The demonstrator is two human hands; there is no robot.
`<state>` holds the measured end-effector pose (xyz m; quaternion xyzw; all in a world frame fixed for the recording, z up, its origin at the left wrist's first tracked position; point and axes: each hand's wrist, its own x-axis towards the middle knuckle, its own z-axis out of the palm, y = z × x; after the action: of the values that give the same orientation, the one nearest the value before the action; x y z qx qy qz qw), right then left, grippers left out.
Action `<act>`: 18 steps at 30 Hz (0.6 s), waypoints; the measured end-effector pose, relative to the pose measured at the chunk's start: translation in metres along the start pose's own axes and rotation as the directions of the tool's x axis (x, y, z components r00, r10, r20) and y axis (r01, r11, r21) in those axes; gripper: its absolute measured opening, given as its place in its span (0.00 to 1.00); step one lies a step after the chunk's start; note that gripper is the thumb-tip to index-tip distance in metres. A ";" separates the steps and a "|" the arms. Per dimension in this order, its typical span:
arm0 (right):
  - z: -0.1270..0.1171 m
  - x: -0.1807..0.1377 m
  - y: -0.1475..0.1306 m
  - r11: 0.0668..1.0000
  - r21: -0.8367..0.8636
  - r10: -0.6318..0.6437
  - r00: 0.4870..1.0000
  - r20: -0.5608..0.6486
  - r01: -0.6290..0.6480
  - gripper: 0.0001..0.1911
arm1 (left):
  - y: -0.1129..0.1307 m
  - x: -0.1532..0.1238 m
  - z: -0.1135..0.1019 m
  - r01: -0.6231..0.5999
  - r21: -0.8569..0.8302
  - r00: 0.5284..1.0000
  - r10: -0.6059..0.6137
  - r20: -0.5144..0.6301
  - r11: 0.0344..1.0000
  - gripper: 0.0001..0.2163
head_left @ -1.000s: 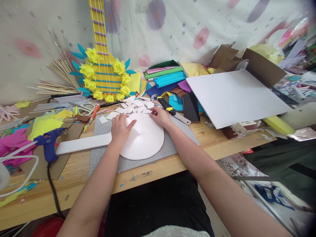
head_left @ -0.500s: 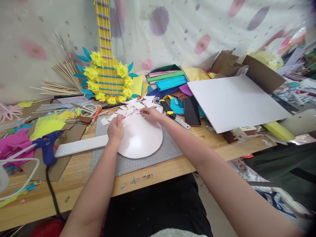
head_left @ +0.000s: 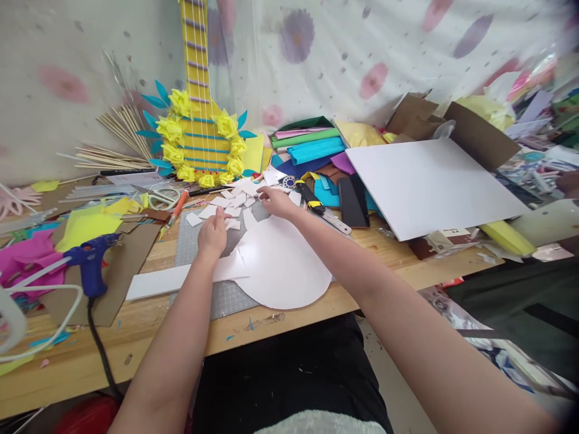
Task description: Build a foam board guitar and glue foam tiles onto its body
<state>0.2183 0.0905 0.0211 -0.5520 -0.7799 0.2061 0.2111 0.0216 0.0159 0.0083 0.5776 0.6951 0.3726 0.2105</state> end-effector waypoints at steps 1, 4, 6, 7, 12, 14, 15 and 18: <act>0.002 -0.007 -0.001 0.999 -0.014 -0.034 0.999 0.015 0.034 0.22 | -0.002 0.002 0.003 -0.013 -0.047 1.000 0.014 0.010 0.999 0.34; 0.011 -0.025 -0.007 0.988 -0.065 -0.134 0.989 0.064 0.138 0.22 | -0.005 0.008 0.012 -0.027 -0.142 0.998 0.036 0.058 0.989 0.36; 0.020 -0.031 -0.013 0.979 -0.110 -0.163 0.981 0.106 0.175 0.23 | -0.005 0.010 0.015 -0.033 -0.133 0.998 0.040 0.048 0.991 0.36; 0.024 -0.031 -0.016 0.973 -0.132 -0.171 0.976 0.133 0.189 0.23 | -0.004 0.011 0.016 -0.033 -0.124 0.999 0.037 0.029 0.992 0.36; 0.030 -0.012 -0.018 0.969 -0.190 -0.122 0.976 0.183 0.157 0.21 | -0.002 0.004 0.009 -0.012 -0.257 1.000 0.017 0.019 0.966 0.38; 0.021 -0.004 -0.013 0.979 -0.183 -0.080 0.994 0.070 0.092 0.24 | 0.001 0.000 0.006 0.002 -0.365 0.995 0.033 0.090 0.931 0.37; 0.016 -0.002 -0.009 0.981 -0.182 -0.068 0.998 0.013 0.070 0.24 | 0.004 -0.001 0.006 0.018 -0.408 0.990 0.042 0.138 0.913 0.37; -0.006 -0.005 0.001 0.986 -0.165 -0.030 1.000 -0.007 0.028 0.18 | 0.016 0.001 0.010 0.104 -0.469 0.956 0.042 0.290 0.877 0.35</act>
<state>0.2233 0.0870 0.0248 -0.5571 -0.8013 0.1353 0.1711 0.0390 0.0202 0.0138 0.5445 0.5517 0.4404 0.4529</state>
